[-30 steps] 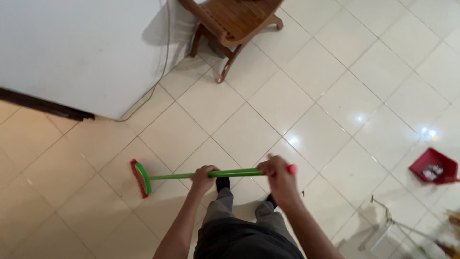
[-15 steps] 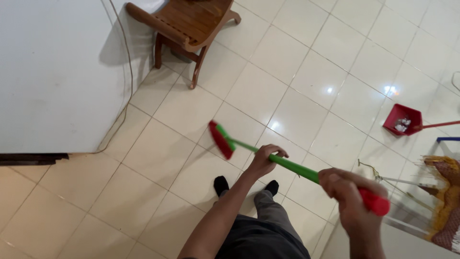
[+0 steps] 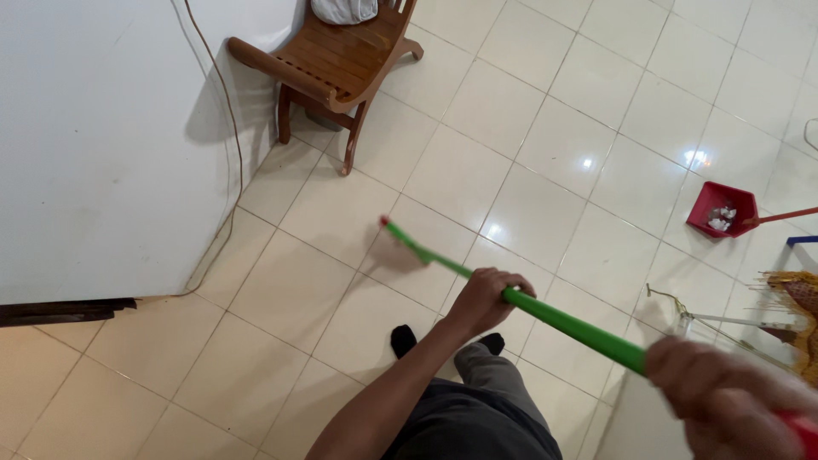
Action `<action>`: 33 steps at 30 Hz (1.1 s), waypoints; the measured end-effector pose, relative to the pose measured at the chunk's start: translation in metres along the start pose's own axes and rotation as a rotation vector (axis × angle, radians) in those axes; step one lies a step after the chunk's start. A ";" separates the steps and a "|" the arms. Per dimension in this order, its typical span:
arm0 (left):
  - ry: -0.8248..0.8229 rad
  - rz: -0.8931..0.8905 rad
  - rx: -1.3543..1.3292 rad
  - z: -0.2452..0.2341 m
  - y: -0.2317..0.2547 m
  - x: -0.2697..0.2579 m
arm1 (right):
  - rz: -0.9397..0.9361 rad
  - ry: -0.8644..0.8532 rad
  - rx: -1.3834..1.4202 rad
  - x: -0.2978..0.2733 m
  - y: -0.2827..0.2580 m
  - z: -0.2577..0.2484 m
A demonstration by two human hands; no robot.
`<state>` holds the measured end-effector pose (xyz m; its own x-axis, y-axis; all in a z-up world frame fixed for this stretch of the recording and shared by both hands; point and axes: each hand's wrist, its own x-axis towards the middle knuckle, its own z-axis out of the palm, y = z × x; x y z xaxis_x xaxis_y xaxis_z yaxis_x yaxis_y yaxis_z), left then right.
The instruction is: The person sweeps the tiled floor using a broom, pushing debris toward a red dustpan and then sweeping it into the pan.
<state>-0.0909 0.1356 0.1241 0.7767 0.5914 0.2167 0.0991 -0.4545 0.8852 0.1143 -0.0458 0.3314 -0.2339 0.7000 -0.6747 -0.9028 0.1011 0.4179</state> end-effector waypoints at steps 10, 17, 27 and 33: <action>-0.248 -0.619 0.156 0.000 -0.144 -0.096 | -1.028 -0.007 -1.030 0.167 0.009 -0.023; -0.011 -0.596 0.063 0.048 -0.203 -0.117 | -0.889 -0.017 -1.164 0.193 -0.007 -0.056; -0.154 -0.175 -0.179 0.117 -0.080 0.084 | -1.392 -0.016 -1.355 0.047 -0.007 0.036; -0.101 -0.046 -0.216 0.135 -0.080 0.137 | -1.431 0.398 -1.795 0.044 0.018 0.042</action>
<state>0.0912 0.1631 0.0274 0.8339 0.5334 0.1416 0.0086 -0.2690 0.9631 0.1027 0.0163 0.3352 0.7731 0.6293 -0.0799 0.2594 -0.4286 -0.8655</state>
